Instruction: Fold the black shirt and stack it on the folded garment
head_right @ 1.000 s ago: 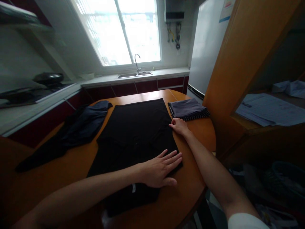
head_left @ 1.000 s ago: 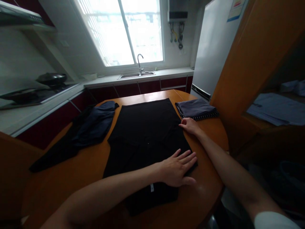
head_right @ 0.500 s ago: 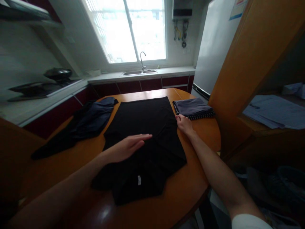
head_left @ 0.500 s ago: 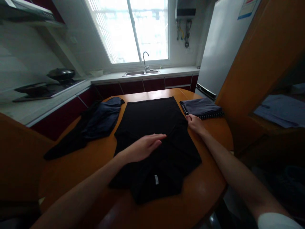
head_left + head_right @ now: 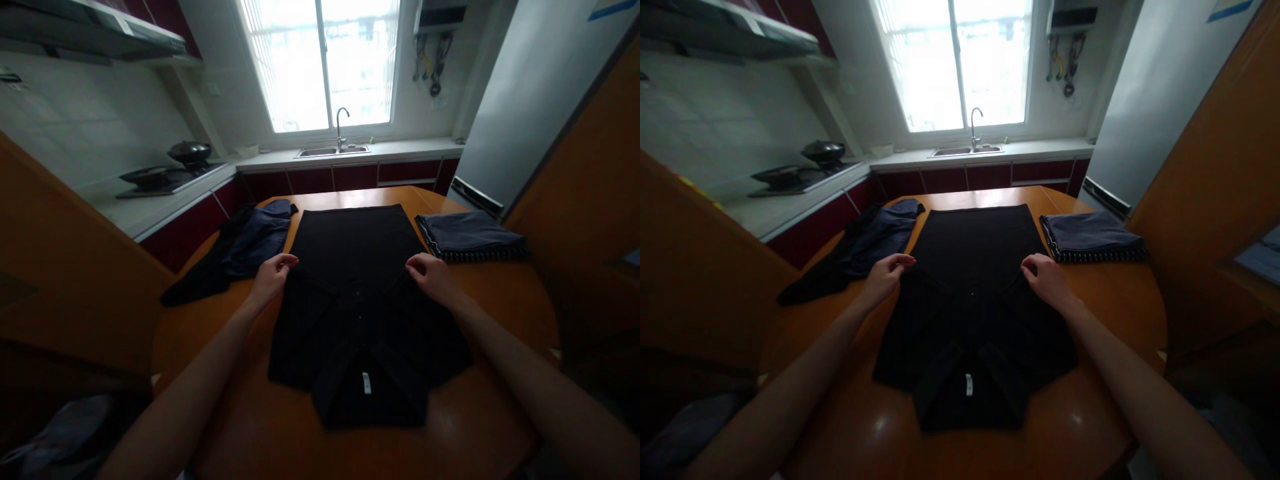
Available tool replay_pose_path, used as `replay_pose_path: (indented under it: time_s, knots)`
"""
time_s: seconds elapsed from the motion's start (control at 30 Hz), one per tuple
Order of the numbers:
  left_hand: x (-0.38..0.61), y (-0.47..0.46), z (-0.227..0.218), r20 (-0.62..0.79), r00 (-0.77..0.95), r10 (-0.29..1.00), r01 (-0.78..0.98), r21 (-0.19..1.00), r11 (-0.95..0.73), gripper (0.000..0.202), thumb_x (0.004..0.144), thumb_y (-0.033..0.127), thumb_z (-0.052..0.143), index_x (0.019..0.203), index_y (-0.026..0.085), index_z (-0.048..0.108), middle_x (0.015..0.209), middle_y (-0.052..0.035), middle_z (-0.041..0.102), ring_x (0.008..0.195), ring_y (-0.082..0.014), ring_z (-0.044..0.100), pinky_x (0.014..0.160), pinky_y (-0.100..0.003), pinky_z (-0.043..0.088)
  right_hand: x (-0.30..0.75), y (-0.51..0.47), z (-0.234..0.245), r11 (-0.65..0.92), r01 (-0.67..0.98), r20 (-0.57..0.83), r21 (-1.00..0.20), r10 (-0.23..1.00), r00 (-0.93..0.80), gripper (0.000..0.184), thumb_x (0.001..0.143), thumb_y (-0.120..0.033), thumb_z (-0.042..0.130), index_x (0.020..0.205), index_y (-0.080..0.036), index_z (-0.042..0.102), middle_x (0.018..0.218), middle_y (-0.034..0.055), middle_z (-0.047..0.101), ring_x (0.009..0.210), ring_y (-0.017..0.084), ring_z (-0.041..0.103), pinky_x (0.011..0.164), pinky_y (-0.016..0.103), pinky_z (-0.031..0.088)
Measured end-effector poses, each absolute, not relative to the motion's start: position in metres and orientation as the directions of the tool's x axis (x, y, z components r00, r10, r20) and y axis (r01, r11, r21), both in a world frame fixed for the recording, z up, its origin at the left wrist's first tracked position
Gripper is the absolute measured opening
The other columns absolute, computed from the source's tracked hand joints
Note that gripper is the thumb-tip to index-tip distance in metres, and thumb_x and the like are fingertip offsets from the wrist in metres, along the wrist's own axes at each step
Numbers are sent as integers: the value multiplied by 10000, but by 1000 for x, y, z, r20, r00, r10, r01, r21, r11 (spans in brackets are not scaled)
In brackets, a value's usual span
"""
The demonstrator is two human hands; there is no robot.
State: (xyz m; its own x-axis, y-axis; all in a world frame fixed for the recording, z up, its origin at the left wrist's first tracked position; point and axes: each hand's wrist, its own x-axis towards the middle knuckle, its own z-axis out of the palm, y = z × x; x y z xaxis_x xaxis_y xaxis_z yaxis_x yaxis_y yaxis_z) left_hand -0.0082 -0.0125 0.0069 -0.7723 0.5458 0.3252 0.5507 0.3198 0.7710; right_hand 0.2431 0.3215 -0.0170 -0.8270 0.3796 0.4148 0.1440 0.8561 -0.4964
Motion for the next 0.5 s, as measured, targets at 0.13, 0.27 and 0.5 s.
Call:
replay_pose_path:
  time_s: [0.13,0.27,0.5]
  knots:
    - [-6,-10,3,318,-745,586,588,728,352,263,817,229,502,968,162,706,997,-75,752,956,-218,707,906,-352,539,239,326,-25,893,136,393,-429,320,-862,134,887,-277,571,875,-225,694,931,68,679,893,223,617,820,342,461]
    - [9,-4,0,344,-698,629,659,653,373,249,865,226,496,977,175,713,987,-67,743,927,-214,698,878,-348,535,234,336,-33,907,268,400,-325,389,-830,211,900,-300,579,1046,-228,712,1126,103,678,1098,294,567,895,431,416]
    - [56,11,11,356,-397,846,834,525,170,253,937,233,486,1041,217,715,1082,-59,709,1007,-202,664,940,-338,503,229,358,-39,833,451,320,-320,543,-776,205,883,-376,610,931,-221,736,1035,105,704,1029,293,590,842,419,395]
